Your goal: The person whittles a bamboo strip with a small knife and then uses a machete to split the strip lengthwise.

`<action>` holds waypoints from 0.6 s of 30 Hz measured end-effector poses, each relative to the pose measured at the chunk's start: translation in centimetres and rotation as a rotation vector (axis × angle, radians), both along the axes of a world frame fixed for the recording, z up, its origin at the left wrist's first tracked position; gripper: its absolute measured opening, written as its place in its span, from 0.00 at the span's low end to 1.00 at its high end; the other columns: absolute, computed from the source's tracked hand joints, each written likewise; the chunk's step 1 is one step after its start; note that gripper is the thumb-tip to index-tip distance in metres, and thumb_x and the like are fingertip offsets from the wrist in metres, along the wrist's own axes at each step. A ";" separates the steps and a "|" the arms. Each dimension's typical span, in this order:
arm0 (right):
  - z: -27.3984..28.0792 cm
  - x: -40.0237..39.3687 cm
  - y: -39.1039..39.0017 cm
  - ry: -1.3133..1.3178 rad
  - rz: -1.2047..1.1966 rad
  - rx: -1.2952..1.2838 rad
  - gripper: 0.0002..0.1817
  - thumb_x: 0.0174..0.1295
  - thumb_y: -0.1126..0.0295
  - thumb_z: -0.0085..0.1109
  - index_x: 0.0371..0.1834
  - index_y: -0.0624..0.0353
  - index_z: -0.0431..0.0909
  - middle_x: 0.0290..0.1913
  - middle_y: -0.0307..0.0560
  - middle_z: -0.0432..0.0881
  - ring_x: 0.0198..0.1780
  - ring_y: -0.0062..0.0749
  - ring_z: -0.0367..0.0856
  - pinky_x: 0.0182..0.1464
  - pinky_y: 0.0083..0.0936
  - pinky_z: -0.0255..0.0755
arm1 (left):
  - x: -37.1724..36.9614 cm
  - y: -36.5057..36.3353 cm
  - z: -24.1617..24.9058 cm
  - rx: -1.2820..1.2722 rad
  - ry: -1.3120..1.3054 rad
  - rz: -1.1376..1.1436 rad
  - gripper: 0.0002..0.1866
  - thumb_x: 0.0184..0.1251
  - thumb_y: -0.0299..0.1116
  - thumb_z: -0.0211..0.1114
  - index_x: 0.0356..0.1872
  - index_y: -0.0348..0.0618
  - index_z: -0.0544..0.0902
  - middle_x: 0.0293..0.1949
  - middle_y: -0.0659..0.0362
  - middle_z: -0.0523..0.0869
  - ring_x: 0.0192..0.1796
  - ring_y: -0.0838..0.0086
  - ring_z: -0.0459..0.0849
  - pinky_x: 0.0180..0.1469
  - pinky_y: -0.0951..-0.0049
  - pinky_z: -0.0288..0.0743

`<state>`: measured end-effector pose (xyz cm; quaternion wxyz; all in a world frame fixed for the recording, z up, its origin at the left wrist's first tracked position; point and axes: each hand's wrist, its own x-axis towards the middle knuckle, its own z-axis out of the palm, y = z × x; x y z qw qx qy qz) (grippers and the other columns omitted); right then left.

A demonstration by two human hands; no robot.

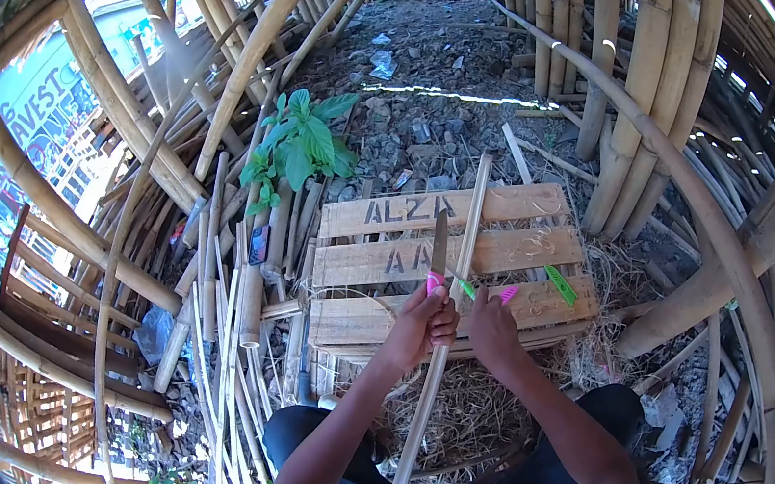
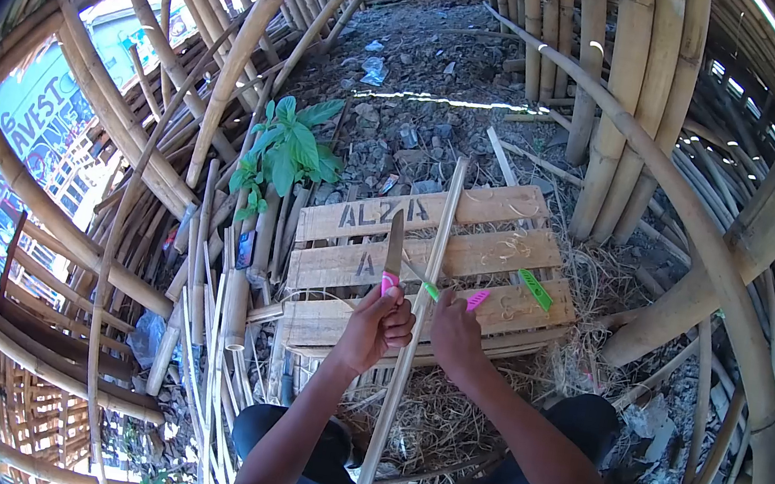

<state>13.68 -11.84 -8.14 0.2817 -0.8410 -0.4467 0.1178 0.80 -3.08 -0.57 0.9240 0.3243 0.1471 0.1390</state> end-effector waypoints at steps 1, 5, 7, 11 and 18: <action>-0.1 -0.1 0.2 -0.015 -0.017 -0.047 0.11 0.66 0.71 0.46 0.49 0.63 0.66 0.22 0.41 0.72 0.19 0.38 0.73 0.24 0.30 0.72 | -0.1 -0.1 -0.2 0.004 0.003 -0.006 0.08 0.76 0.36 0.48 0.35 0.46 0.66 0.18 0.64 0.64 0.18 0.75 0.62 0.20 0.75 0.56; 5.6 1.0 -1.1 1.629 -0.050 0.240 0.12 0.69 0.66 0.46 0.49 0.61 0.68 0.20 0.31 0.64 0.16 0.18 0.61 0.18 0.17 0.59 | -0.8 -0.6 -1.4 1.525 0.364 0.259 0.03 0.72 0.27 0.49 0.38 0.39 0.66 0.24 0.37 0.77 0.30 0.40 0.76 0.28 0.53 0.68; 7.6 0.7 -1.8 1.630 0.036 0.319 0.12 0.69 0.66 0.46 0.50 0.60 0.68 0.21 0.31 0.63 0.18 0.18 0.61 0.21 0.17 0.59 | -0.9 -0.2 -3.8 1.720 0.615 0.397 0.03 0.72 0.26 0.48 0.38 0.38 0.65 0.25 0.36 0.77 0.33 0.39 0.77 0.29 0.50 0.68; 9.4 0.2 -2.8 1.650 0.189 0.476 0.11 0.71 0.65 0.45 0.51 0.57 0.67 0.22 0.32 0.60 0.22 0.16 0.60 0.26 0.15 0.59 | 0.0 1.0 -4.0 1.613 0.610 0.501 0.04 0.73 0.29 0.48 0.37 0.41 0.65 0.21 0.47 0.76 0.24 0.52 0.78 0.23 0.58 0.68; 2.1 -0.5 -0.9 0.149 -0.012 0.078 0.12 0.67 0.72 0.45 0.51 0.64 0.65 0.24 0.37 0.66 0.20 0.25 0.65 0.24 0.23 0.64 | -0.7 -0.5 1.2 -0.192 -0.033 -0.176 0.08 0.77 0.34 0.44 0.35 0.49 0.68 0.20 0.68 0.60 0.19 0.83 0.56 0.22 0.84 0.54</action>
